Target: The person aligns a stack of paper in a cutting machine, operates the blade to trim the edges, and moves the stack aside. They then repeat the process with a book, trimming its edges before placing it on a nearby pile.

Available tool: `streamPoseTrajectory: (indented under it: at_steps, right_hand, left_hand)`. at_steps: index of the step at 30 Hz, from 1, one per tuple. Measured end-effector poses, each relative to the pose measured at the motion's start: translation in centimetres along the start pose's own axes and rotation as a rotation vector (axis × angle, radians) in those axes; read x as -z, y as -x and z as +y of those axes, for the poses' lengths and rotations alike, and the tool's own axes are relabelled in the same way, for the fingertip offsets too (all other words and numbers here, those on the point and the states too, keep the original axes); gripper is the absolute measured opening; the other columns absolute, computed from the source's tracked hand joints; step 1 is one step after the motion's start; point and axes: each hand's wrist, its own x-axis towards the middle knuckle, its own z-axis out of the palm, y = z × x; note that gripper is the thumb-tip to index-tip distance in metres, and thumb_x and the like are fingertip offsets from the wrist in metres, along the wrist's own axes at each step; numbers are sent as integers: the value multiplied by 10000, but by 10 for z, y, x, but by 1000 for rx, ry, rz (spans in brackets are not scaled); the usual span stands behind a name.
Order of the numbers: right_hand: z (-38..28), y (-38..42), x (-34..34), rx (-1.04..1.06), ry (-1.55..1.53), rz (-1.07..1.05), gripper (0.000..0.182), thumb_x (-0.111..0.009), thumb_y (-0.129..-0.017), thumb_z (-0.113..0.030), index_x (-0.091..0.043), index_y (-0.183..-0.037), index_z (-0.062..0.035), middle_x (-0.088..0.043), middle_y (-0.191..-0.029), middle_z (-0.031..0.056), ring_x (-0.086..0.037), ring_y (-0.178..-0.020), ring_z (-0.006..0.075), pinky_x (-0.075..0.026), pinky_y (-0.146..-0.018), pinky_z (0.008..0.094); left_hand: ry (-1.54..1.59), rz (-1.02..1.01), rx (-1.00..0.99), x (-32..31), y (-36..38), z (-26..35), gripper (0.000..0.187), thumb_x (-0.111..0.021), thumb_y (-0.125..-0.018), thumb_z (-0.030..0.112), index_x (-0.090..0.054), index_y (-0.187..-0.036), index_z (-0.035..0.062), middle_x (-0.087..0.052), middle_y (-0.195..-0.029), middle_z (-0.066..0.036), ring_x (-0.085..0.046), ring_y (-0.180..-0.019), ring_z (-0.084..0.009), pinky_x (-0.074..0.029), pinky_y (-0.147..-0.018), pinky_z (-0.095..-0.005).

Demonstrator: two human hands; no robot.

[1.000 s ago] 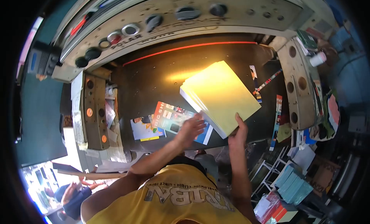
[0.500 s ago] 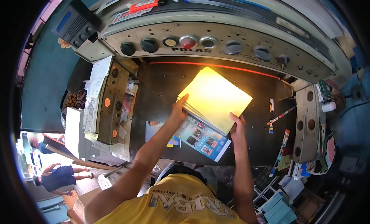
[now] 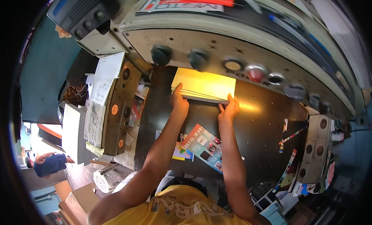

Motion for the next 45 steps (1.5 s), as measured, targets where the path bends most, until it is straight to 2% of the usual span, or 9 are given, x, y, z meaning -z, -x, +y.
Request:
streamPoseTrajectory:
  at_steps: [3,6,10,12,20,29,34,38,45]
  right_hand:
    - [17,-76,-35,188,84,-6,264,-689,-900,-250,-650,-1133,-132,-629,-992,23,-578,-806,173,-413,-609,327]
    - [6,-91,-82,210,64,69,186,-673,-900,-284,-660,-1030,-151,-618,-867,16,-532,-671,161,-378,-554,329]
    - [14,-83,-87,391,220,67,205,-647,-902,-273,-640,-1054,-136,-620,-906,20,-514,-660,159,-380,-569,324]
    - [9,-76,-82,288,91,38,368,-625,-932,-272,-609,-1279,-152,-626,-1106,1,-557,-835,152,-419,-710,348]
    - [38,-64,-88,311,159,-170,407,-590,-997,-272,-555,-1388,-163,-632,-1212,-3,-585,-981,160,-429,-798,347]
    - [21,-68,-86,67,230,-372,563,-654,-926,-439,-538,-1410,-175,-612,-1278,15,-579,-1139,216,-426,-955,422]
    - [9,-88,-90,16,374,-374,518,-666,-915,-288,-573,-1395,-116,-641,-1239,59,-584,-1134,231,-404,-985,453]
    - [15,-75,-60,10,390,-424,242,-674,-917,-277,-633,-1100,-124,-681,-1039,54,-618,-968,214,-441,-887,442]
    - [10,8,53,-345,204,-501,463,-679,-906,-377,-592,-1203,-32,-663,-1164,213,-672,-1038,328,-539,-943,456]
  left_hand:
    - [-34,92,-68,-43,-27,-2,504,-811,-674,-39,-651,-1151,-3,-689,-1091,-116,-667,-954,-281,-564,-837,-411]
    - [-75,10,-64,-73,-69,-13,1039,-866,-633,74,-272,-1485,115,-526,-1301,-144,-574,-1141,-289,-532,-920,-427]
    - [-101,159,-100,-99,-58,-13,956,-803,-720,61,-253,-1500,124,-437,-1386,-179,-501,-1236,-289,-420,-1077,-412]
    - [-102,97,-133,-93,-49,-7,935,-763,-757,9,-224,-1513,124,-399,-1420,-194,-467,-1265,-283,-373,-1105,-430]
    - [15,154,-151,-84,-66,27,788,-758,-728,-143,-382,-1403,10,-594,-1159,-147,-621,-1003,-248,-540,-905,-357]
    - [-225,544,21,-123,-81,52,688,-707,-927,176,-324,-1468,-6,-490,-1429,-185,-520,-1279,-294,-509,-992,-497]
    - [-217,354,-32,-100,-87,43,676,-732,-885,110,-347,-1422,-32,-515,-1380,-197,-567,-1183,-301,-536,-921,-510]
    - [-229,240,-46,-80,-94,32,669,-751,-851,56,-365,-1386,-53,-535,-1340,-207,-604,-1106,-306,-559,-865,-520]
    - [-456,-188,67,-35,-90,33,471,-840,-733,6,-624,-1145,-66,-679,-1154,-192,-684,-985,-310,-568,-830,-435]
